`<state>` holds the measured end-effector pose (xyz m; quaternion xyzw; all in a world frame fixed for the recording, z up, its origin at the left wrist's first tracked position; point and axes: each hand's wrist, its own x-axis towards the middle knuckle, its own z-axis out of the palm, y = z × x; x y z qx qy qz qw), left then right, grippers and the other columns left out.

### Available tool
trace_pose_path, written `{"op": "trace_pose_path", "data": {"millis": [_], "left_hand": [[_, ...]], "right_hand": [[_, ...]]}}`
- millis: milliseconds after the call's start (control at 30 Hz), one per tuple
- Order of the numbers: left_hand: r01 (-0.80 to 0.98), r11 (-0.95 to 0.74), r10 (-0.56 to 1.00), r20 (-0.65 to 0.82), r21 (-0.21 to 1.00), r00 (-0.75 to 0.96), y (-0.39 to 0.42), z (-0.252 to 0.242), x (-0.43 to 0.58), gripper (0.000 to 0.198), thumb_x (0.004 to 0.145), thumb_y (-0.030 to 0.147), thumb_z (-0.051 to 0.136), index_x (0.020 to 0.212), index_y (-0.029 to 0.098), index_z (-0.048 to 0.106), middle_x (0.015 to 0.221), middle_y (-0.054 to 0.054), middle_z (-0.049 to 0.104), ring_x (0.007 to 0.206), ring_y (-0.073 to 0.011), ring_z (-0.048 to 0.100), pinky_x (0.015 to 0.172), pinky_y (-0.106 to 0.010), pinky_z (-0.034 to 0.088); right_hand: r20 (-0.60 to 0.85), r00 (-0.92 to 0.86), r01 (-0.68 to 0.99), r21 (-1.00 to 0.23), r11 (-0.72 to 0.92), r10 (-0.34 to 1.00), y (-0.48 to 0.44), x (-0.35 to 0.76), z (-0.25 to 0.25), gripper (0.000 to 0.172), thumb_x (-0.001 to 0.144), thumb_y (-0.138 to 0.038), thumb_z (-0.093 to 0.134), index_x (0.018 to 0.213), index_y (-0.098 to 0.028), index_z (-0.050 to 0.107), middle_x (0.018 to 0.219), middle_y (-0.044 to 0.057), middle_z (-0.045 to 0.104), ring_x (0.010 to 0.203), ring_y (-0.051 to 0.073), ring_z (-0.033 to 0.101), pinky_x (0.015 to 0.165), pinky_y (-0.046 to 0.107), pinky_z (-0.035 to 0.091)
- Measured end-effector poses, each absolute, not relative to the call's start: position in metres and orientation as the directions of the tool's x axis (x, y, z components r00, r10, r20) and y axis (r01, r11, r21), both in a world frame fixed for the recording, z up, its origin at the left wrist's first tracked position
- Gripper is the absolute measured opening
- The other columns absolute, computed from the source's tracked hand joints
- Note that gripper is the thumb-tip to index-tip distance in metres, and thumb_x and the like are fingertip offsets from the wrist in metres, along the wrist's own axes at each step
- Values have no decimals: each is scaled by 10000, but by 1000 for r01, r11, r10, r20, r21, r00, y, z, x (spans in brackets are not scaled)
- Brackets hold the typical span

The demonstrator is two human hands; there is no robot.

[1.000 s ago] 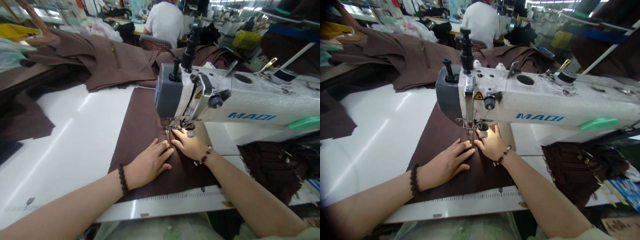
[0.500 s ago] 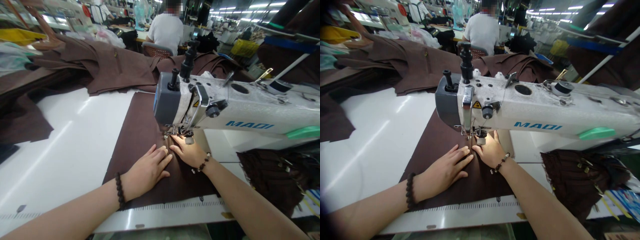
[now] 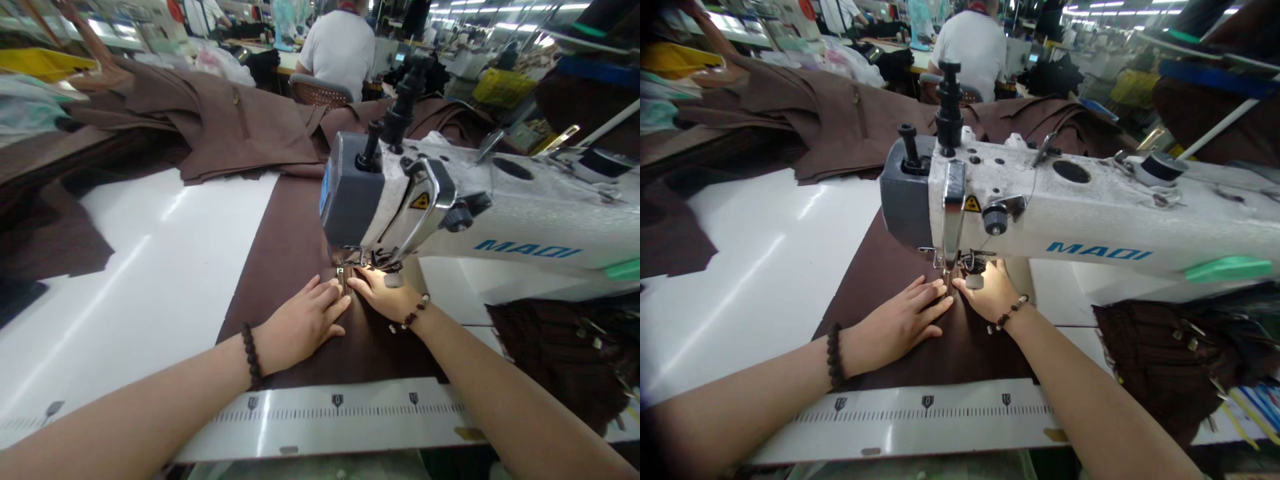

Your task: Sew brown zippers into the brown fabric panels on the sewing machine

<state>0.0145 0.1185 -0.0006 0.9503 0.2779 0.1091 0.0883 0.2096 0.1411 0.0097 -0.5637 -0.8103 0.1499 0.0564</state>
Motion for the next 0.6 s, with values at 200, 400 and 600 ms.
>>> {"op": "trace_pose_path", "data": {"millis": [200, 400, 600], "left_hand": [[521, -823, 558, 157, 225, 815, 133, 2, 15, 360, 872, 352, 527, 1170, 151, 500, 1106, -103, 488, 1045, -247, 474, 1016, -450, 321], [524, -824, 559, 162, 214, 813, 145, 3, 16, 395, 872, 379, 511, 1179, 131, 505, 1012, -108, 483, 976, -247, 475, 948, -416, 375], [509, -840, 539, 177, 188, 824, 152, 3, 15, 369, 882, 389, 483, 1129, 120, 537, 928, -96, 486, 918, -247, 466, 896, -403, 390]], "right_hand": [[-158, -364, 899, -318, 302, 918, 154, 212, 12, 360, 925, -330, 308, 1018, -193, 628, 1052, 53, 641, 998, 170, 571, 904, 320, 407], [-251, -437, 895, -211, 392, 863, 168, 215, 11, 334, 900, -236, 328, 1043, -194, 627, 1061, 47, 644, 1036, 185, 562, 898, 307, 414], [-229, -414, 903, -224, 366, 881, 175, 223, -7, 366, 906, -307, 319, 1137, -191, 578, 1054, 62, 649, 1025, 179, 578, 885, 278, 428]]}}
